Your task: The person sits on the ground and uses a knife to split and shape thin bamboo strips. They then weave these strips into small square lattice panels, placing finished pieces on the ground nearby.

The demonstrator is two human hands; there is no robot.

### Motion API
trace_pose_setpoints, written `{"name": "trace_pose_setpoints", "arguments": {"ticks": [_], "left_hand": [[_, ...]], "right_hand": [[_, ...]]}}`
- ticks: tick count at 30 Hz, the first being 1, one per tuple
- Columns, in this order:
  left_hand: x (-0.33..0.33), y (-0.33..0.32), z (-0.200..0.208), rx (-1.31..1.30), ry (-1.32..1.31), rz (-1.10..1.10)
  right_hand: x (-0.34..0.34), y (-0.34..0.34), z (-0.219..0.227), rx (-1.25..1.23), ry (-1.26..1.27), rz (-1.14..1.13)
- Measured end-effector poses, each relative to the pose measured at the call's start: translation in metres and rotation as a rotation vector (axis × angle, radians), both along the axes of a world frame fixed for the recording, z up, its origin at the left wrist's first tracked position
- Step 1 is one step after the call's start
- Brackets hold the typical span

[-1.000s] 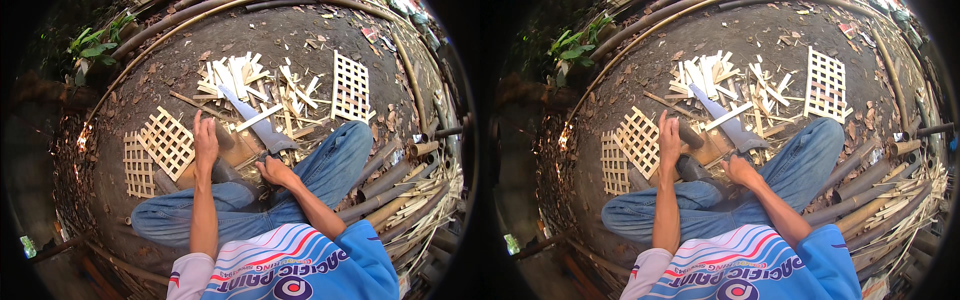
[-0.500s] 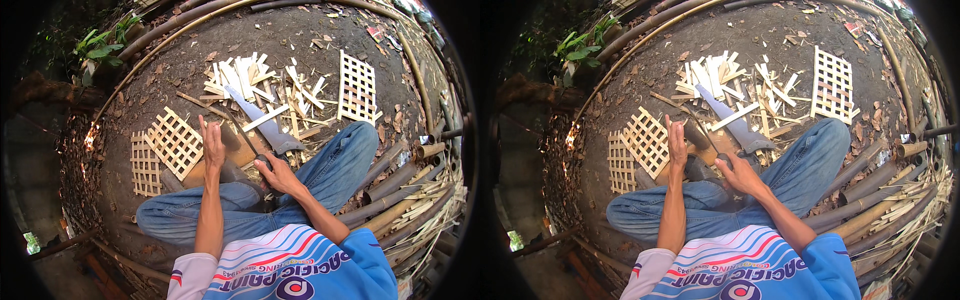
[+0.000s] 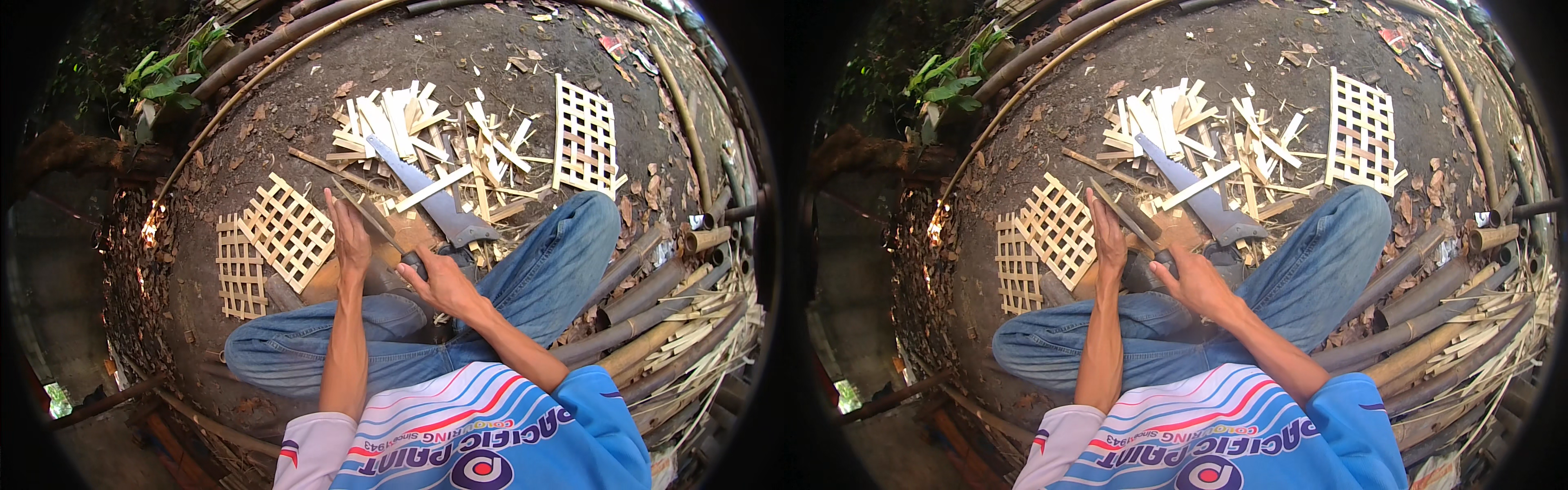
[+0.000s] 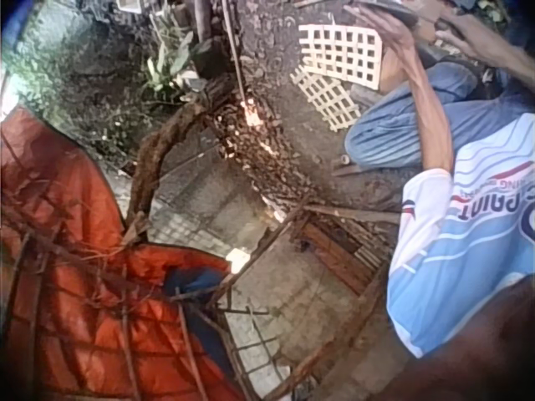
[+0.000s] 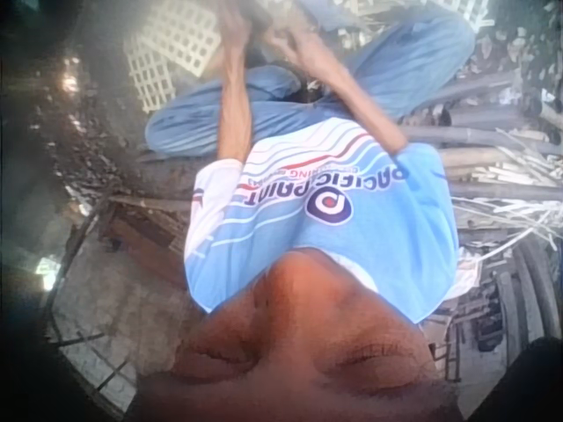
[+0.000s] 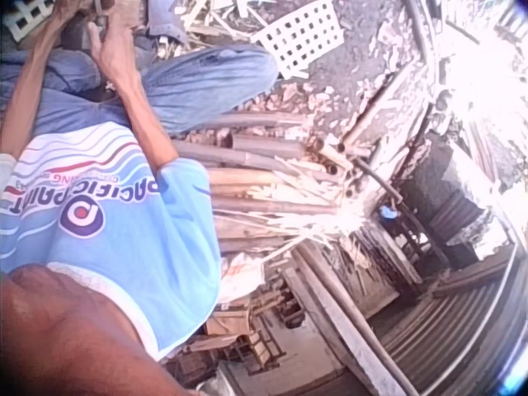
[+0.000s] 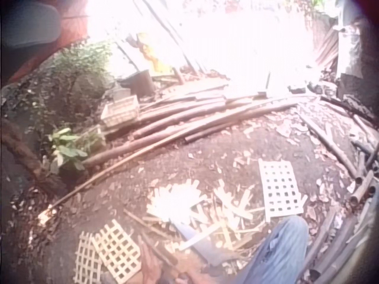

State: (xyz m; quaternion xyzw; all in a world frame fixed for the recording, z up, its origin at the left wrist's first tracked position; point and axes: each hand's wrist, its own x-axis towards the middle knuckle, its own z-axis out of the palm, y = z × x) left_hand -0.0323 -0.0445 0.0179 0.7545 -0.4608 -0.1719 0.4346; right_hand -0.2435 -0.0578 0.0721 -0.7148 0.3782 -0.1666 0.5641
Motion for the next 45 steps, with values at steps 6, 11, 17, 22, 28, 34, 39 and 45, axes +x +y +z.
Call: {"name": "trace_pose_setpoints", "arguments": {"ticks": [6,11,17,22,28,34,39,45], "left_hand": [[-0.0004,0.0011,-0.0023,-0.004,-0.003,0.0],[0.0006,0.0008,-0.0026,0.014,-0.059,-0.02],[0.0032,0.0031,-0.008,-0.015,-0.096,-0.032],[-0.0001,0.0024,-0.0054,-0.005,-0.078,-0.021],[-0.0017,0.0018,-0.0013,-0.014,-0.047,-0.022],[-0.0024,0.0009,-0.0009,-0.015,-0.023,-0.014],[-0.0028,0.0017,-0.0027,0.001,-0.025,0.01],[-0.0017,0.0024,-0.0061,-0.007,-0.038,0.014]], "right_hand": [[0.0004,0.0014,-0.0001,0.014,0.037,0.009],[-0.0002,0.0006,0.0017,0.018,0.033,0.013],[0.0006,0.0019,0.0013,0.0,0.033,0.007],[0.0007,0.0025,0.005,-0.027,0.083,0.013],[0.0008,0.0029,0.0041,-0.041,0.091,0.015],[0.001,0.0038,0.0018,-0.04,0.075,-0.006],[0.0009,0.0038,0.0028,-0.042,0.079,-0.007],[0.0,0.0019,0.0075,-0.018,0.084,0.01]]}}
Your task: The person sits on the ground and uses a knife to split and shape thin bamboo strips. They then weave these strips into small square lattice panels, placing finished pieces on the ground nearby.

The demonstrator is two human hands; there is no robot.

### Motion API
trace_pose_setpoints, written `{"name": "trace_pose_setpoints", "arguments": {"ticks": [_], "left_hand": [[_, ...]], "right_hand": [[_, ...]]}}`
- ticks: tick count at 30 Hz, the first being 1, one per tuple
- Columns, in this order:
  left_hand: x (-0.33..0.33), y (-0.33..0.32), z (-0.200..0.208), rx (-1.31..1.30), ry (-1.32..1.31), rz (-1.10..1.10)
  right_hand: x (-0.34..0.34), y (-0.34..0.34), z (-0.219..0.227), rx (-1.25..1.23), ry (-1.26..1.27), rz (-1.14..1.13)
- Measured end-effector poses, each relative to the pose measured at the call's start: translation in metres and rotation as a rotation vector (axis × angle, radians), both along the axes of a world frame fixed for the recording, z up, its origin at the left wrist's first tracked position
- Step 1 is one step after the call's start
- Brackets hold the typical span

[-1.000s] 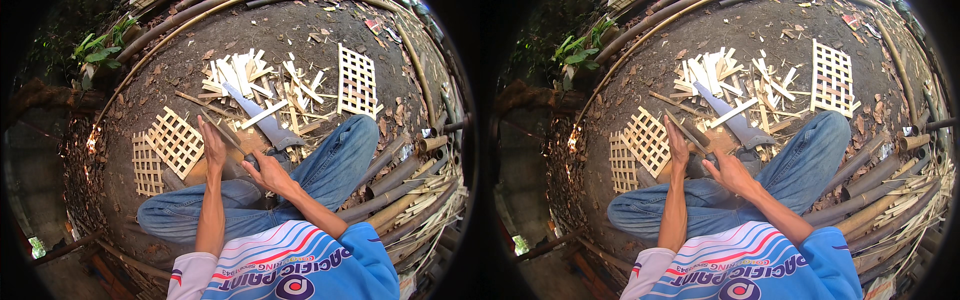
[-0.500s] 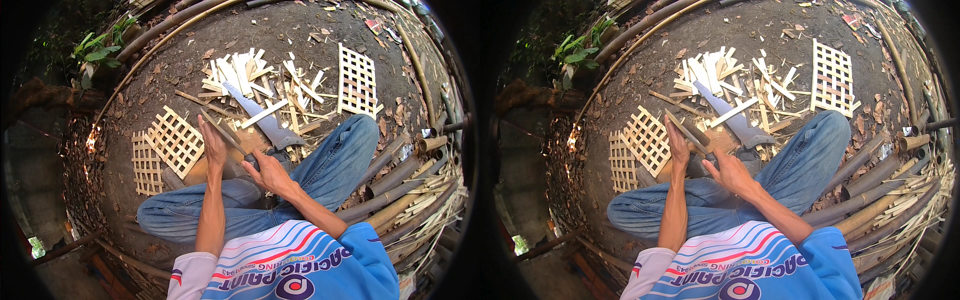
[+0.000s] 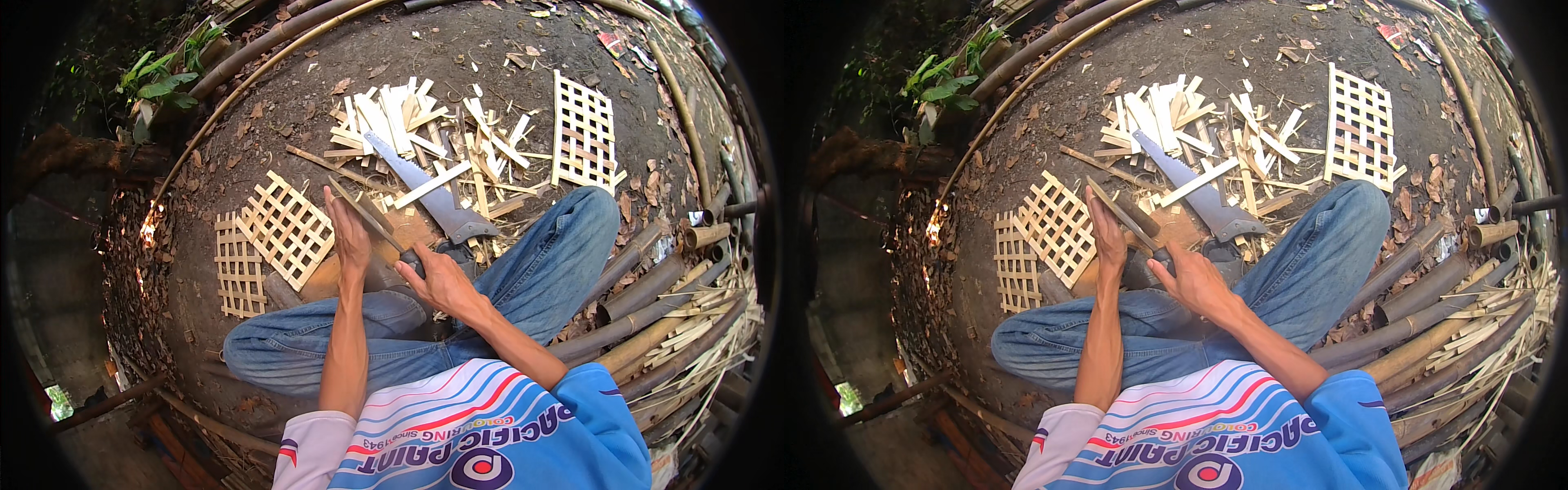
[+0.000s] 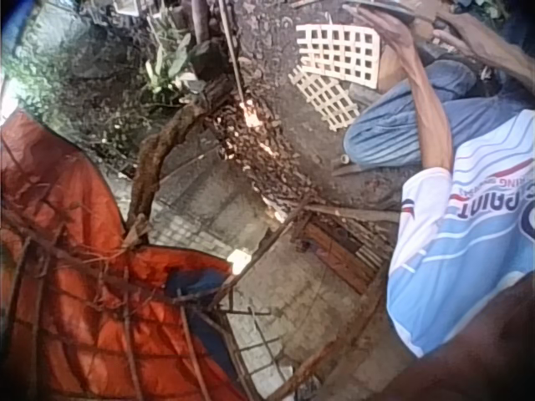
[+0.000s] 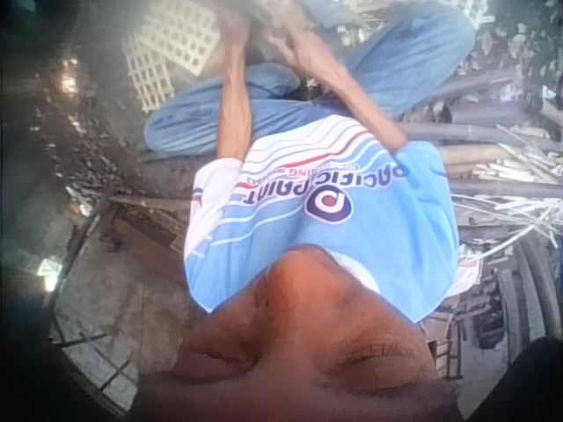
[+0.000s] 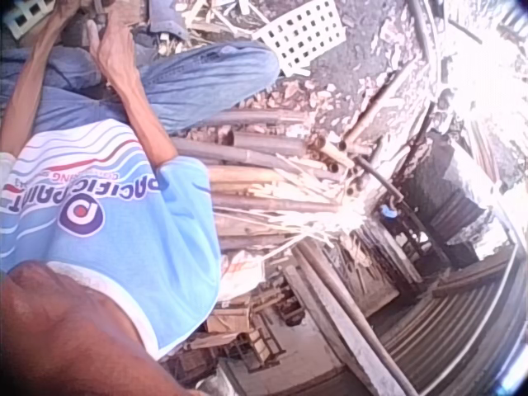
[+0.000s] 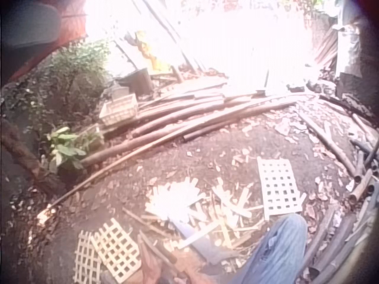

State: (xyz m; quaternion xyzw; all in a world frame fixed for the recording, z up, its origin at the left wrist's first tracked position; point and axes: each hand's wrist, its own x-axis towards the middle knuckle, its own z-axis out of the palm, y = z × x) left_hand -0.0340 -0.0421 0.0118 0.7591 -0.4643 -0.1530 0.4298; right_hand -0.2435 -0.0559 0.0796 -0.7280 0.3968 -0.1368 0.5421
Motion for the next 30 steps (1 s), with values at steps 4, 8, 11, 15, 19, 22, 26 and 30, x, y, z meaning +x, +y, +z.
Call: {"name": "trace_pose_setpoints", "arguments": {"ticks": [4,8,11,15,19,22,26,30], "left_hand": [[0.002,0.0,-0.002,0.0,-0.01,-0.015],[0.001,0.0,-0.001,0.004,-0.009,-0.021],[-0.001,0.0,0.002,0.014,0.018,-0.008],[-0.001,-0.001,0.003,0.007,0.002,-0.005],[0.001,-0.001,0.004,-0.013,0.031,-0.009],[-0.007,-0.002,0.016,0.031,0.302,0.086],[-0.01,-0.039,0.107,-0.432,0.084,0.132],[0.039,-0.067,0.098,-0.197,-0.253,-0.323]], "right_hand": [[0.0,0.001,-0.002,0.007,-0.012,0.0],[0.0,0.0,0.0,0.021,-0.008,0.01],[0.0,-0.001,0.003,0.034,-0.018,0.008],[0.0,-0.001,0.002,0.023,-0.028,0.006],[0.001,0.0,0.003,0.023,-0.028,0.002],[0.001,-0.001,0.007,0.045,-0.005,0.007],[-0.002,-0.009,0.021,0.091,0.05,0.009],[-0.003,-0.011,0.032,0.15,0.072,0.063]]}}
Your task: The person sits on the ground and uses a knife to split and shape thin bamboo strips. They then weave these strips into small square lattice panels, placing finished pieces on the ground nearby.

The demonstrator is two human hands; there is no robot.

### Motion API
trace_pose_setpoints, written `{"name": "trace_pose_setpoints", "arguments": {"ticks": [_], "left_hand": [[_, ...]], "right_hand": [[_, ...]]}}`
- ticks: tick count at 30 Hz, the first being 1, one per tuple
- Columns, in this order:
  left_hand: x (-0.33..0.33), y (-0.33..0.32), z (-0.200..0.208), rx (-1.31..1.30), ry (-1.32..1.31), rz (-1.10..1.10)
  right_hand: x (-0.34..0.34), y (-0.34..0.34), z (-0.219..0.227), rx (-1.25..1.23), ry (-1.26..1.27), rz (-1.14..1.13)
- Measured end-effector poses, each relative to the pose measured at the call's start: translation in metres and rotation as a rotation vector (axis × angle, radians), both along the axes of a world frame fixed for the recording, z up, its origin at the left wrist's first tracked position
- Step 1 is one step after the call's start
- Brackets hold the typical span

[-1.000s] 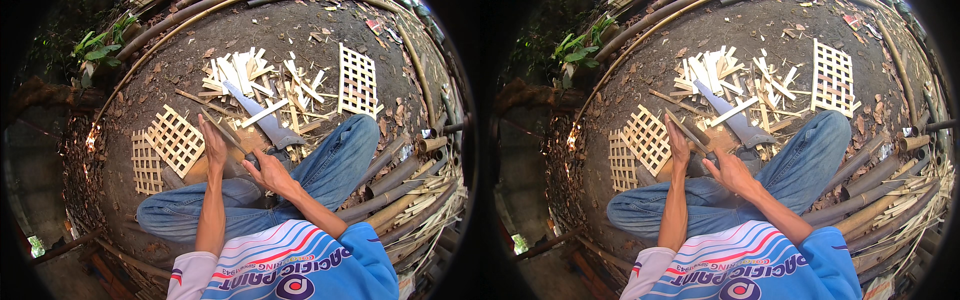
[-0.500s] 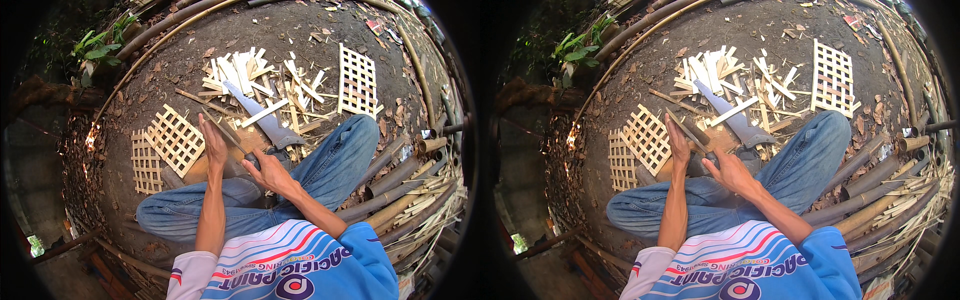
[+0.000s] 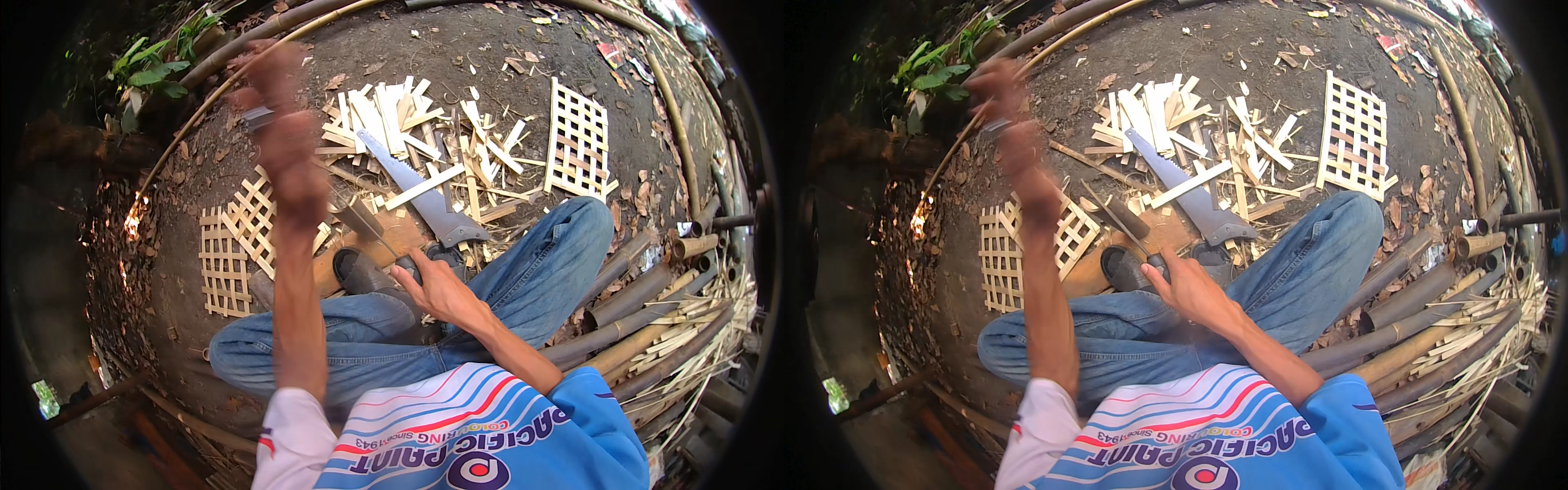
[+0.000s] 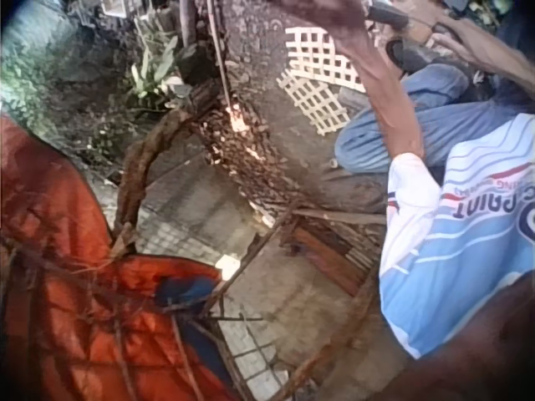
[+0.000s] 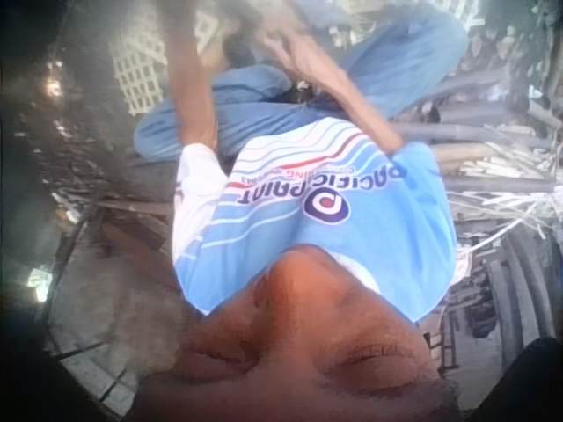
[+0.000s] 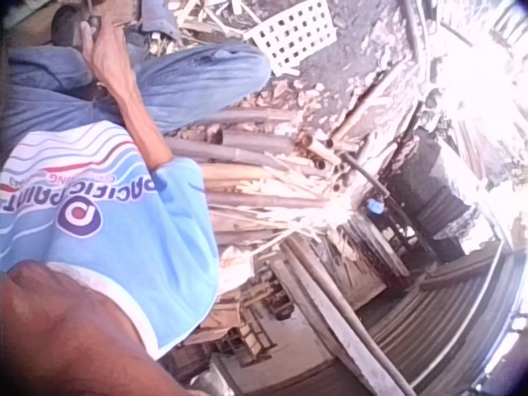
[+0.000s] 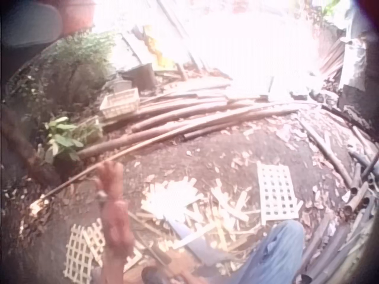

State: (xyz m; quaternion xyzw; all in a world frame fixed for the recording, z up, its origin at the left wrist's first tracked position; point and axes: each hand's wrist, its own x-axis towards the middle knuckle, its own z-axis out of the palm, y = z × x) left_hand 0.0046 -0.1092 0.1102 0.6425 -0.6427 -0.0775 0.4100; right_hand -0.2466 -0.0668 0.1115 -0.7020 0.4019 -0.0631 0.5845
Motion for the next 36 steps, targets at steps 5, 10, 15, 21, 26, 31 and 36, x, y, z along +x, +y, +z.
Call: {"name": "trace_pose_setpoints", "arguments": {"ticks": [5,10,15,21,26,31,36], "left_hand": [[-0.009,-0.025,-0.062,0.358,-0.338,-0.129],[-0.002,-0.031,-0.059,0.528,-0.295,-0.06],[-0.005,-0.038,-0.057,0.632,-0.259,-0.034],[0.002,-0.03,-0.039,0.38,-0.172,0.254],[-0.006,0.006,0.003,0.769,-0.041,0.466],[0.009,0.043,-0.027,0.479,0.194,0.382],[0.007,0.055,-0.052,0.3,0.192,0.421]], "right_hand": [[-0.015,0.014,-0.054,-0.113,0.061,0.041],[-0.011,-0.006,-0.044,-0.082,0.163,0.146],[-0.015,-0.009,-0.1,0.025,0.328,0.256],[-0.013,-0.013,-0.091,0.026,0.314,0.292],[-0.025,-0.013,-0.09,0.064,0.333,0.19],[-0.019,-0.015,-0.092,0.088,0.319,0.126],[-0.018,-0.015,-0.092,0.152,0.256,0.022]]}}
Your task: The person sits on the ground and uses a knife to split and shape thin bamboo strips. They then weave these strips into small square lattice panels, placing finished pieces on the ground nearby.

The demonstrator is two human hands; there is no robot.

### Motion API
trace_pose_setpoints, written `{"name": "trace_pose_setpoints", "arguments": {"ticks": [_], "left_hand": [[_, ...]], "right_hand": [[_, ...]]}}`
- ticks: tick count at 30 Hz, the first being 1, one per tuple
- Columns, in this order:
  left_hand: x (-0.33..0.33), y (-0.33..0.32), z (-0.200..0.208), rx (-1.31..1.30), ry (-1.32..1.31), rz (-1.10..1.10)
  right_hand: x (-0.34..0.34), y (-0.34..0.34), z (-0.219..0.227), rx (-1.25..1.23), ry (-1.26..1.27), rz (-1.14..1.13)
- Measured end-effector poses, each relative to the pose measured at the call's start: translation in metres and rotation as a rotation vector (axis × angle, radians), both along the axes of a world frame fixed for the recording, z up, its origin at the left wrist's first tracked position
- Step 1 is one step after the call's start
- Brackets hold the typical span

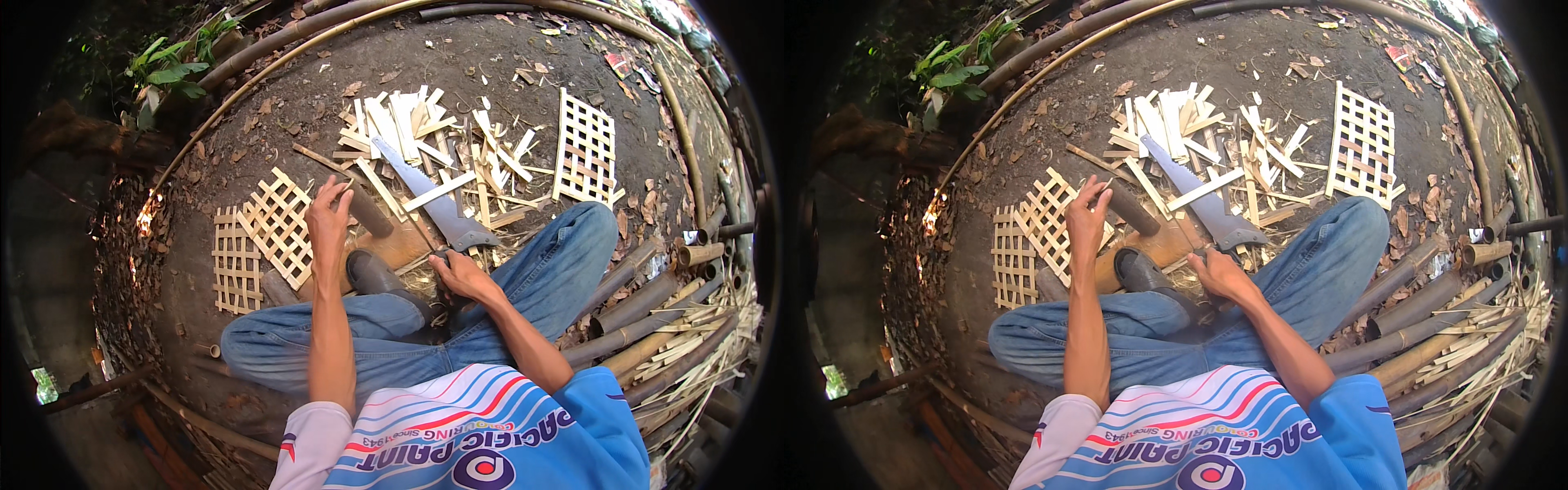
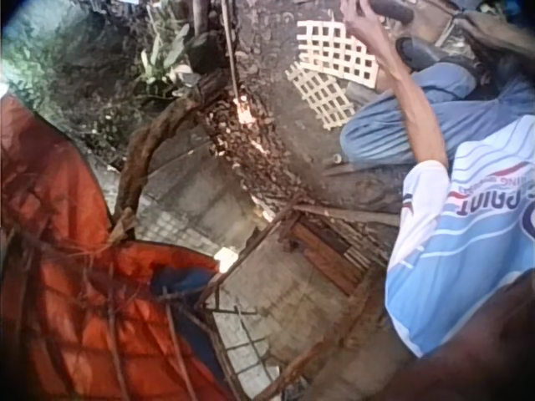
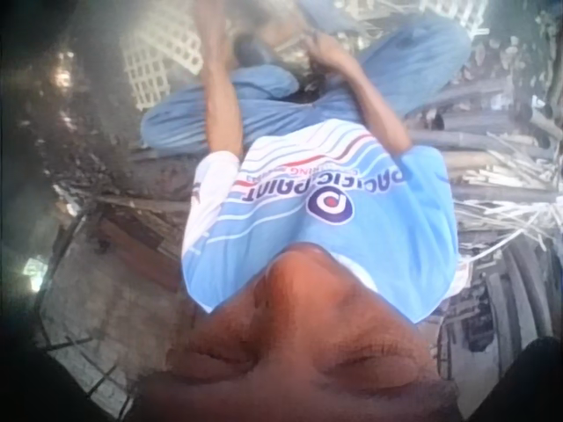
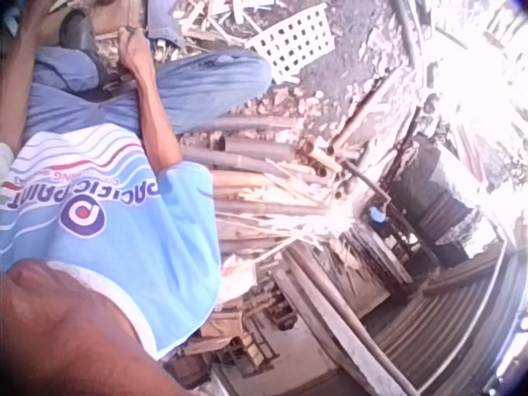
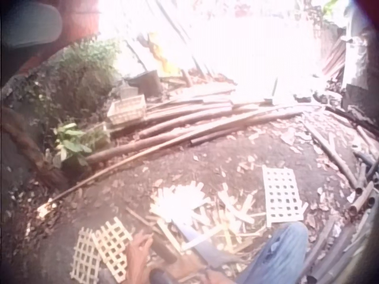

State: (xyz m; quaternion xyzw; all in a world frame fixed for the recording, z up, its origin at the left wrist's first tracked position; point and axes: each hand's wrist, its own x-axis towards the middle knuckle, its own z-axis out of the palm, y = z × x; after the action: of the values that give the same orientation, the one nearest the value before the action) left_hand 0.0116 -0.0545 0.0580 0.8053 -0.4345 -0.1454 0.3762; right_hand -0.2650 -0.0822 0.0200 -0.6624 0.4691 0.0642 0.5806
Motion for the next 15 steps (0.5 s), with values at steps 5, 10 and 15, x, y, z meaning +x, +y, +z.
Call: {"name": "trace_pose_setpoints", "arguments": {"ticks": [5,10,15], "left_hand": [[-0.004,0.01,-0.019,-0.124,0.172,0.029],[-0.014,0.01,-0.01,-0.128,0.245,0.08],[-0.016,0.016,-0.012,-0.16,0.289,0.092]], "right_hand": [[0.007,0.001,0.03,0.039,-0.12,-0.037],[0.013,0.008,0.032,0.034,-0.261,-0.086],[0.014,0.013,0.029,-0.064,-0.249,-0.052]]}}
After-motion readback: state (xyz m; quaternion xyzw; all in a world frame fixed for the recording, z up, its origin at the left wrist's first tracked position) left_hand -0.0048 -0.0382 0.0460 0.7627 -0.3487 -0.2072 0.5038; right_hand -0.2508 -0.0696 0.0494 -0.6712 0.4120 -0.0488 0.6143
